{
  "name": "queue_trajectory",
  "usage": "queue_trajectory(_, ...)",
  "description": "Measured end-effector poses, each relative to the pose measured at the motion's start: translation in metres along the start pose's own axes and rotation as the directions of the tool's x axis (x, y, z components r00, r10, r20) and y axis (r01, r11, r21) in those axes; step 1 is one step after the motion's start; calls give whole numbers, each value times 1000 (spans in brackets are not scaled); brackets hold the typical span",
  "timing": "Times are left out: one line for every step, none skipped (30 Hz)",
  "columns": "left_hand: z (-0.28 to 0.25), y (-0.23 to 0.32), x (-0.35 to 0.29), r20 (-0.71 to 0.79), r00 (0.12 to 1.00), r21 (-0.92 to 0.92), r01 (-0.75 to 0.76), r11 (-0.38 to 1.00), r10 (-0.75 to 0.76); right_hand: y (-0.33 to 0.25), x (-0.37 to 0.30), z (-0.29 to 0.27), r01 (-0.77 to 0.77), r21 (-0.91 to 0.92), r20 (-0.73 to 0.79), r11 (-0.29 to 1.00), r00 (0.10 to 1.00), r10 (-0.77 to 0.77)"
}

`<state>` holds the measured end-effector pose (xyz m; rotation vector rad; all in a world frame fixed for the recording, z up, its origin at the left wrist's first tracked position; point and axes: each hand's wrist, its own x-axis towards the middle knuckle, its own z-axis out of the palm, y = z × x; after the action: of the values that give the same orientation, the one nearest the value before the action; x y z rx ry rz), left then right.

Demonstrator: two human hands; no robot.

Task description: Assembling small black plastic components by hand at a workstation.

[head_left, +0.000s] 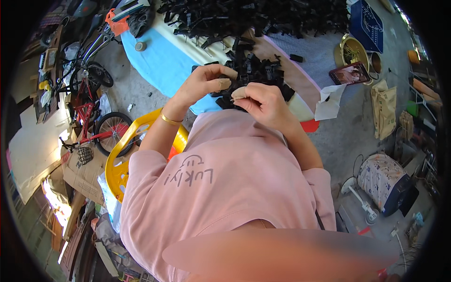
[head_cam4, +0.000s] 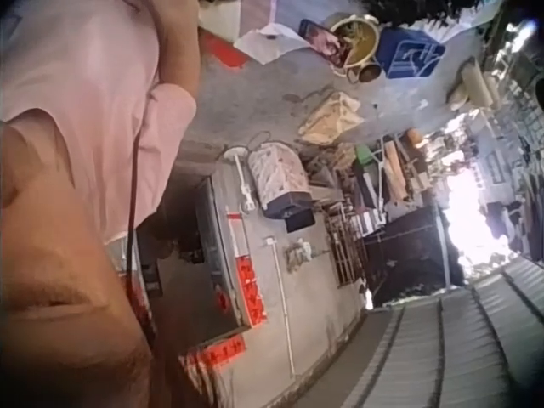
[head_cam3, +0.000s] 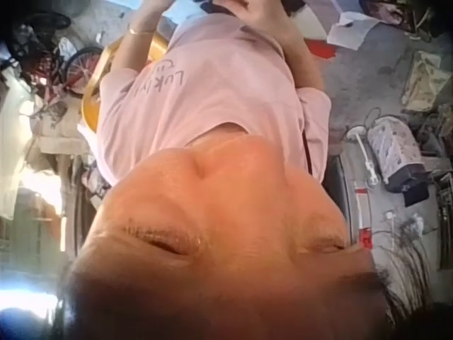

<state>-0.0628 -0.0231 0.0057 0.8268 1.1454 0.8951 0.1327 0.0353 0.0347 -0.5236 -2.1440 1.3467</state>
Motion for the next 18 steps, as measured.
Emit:
queue_trajectory(3, 1, 1, -47, 999, -53, 18, 998, -21, 0, 0, -2, 44, -32, 38, 999, 998, -42)
queue_trajectory(6, 0, 2, -76, 997, -79, 2, 997, -8, 0, -1, -3, 42, -35, 35, 998, 999, -41)
queue_trajectory(12, -2, 4, -72, 997, -79, 1, 997, -7, -1, -1, -4, 66, -68, 10, 996, 998, -66)
queue_trajectory(20, -4, 6, -133, 991, -133, -45, 990, 28, -1, -2, -4, 89, -100, -13, 991, 996, -91)
queue_trajectory(27, -8, 9, -197, 979, -185, -95, 978, 58, -1, -2, -4, 112, -131, -34, 985, 992, -118)
queue_trajectory(32, -13, 12, -200, 977, -175, -109, 979, 73, 1, -2, -3, 111, -133, -36, 985, 992, -117)
queue_trajectory(38, -15, 15, -198, 977, -175, -109, 979, 73, 4, -3, 0, 86, -68, -121, 994, 988, -94)
queue_trajectory(44, -15, 16, -224, 973, -218, -110, 970, 60, 6, -3, 1, 66, -1, -203, 998, 977, -65)
queue_trajectory(47, -15, 16, -249, 967, -260, -112, 959, 45, 6, -4, 0, 66, 0, -203, 998, 977, -65)
queue_trajectory(48, -11, 14, -259, 965, -238, -106, 965, 42, 5, -4, -1, -85, 148, -217, 985, 969, 116)
queue_trajectory(49, -7, 12, -260, 965, -237, -106, 966, 41, 5, -4, -2, -228, 293, -203, 928, 934, 293)
queue_trajectory(49, -3, 10, -259, 957, -147, -171, 974, 129, 10, -6, 1, -247, 365, -223, 898, 913, 342)
queue_trajectory(50, 0, 9, -250, 944, -55, -236, 970, 215, 12, -6, 1, -247, 366, -221, 897, 914, 341)
queue_trajectory(50, 1, 9, -252, 943, -54, -236, 970, 215, 14, -5, 0, -271, 439, -219, 857, 892, 395)
queue_trajectory(50, 2, 8, -188, 947, -40, -272, 961, 260, 17, -3, -1, -291, 511, -209, 809, 871, 445)
queue_trajectory(50, 4, 7, -124, 945, -28, -309, 951, 303, 24, -3, 1, -308, 547, -186, 779, 862, 472)
queue_trajectory(48, -8, 12, -100, 887, 275, -410, 869, 450, 26, -2, -1, -306, 550, -180, 777, 865, 468)
queue_trajectory(50, -9, 11, -86, 891, 345, -393, 852, 446, 28, -2, -1, -397, 555, -132, 731, 826, 549)
